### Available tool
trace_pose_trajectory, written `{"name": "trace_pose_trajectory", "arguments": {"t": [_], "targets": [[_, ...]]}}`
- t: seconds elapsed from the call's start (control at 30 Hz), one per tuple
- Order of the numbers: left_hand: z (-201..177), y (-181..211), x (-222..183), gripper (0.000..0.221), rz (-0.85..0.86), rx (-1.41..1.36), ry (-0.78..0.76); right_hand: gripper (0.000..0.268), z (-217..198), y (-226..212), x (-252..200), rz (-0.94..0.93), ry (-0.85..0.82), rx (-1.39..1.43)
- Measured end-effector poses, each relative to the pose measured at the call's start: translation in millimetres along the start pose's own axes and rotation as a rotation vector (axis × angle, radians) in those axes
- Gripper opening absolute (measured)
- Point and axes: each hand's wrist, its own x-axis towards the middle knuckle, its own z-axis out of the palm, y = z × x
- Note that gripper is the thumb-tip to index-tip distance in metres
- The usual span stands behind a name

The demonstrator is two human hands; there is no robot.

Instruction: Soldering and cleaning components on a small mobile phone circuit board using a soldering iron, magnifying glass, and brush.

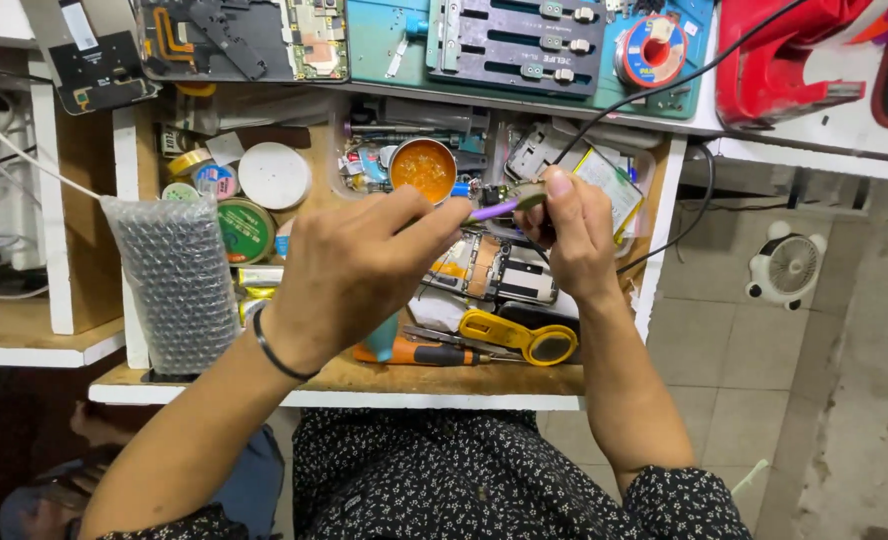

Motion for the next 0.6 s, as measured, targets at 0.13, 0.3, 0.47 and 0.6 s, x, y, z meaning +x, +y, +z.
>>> {"name": "trace_pose_trajectory", "arguments": {"t": [0.13,0.3,0.47,0.6], "targets": [[-9.3,-17.2,-6.6,0.008,-0.027,0.01,-0.049,0.048,-3.1,6.5,-0.7,0.007,-0.005,-0.032],[-21.2,-14.8,-0.7,0.007,-0.063,-0.13,-0.014,0.048,-2.9,-0.2,1.0,0.026,0.005,-0.045],[-5.0,-40.0,-6.4,0.007,-0.042,-0.037,-0.053,0.047,-4.0,8.5,-2.6,0.005,0.01,0.034],[-53.6,-47.6,-15.9,0.014,-0.276,-0.166,-0.139,0.045,-10.2,10.6,-2.9,0.056,0.108,0.126]]}}
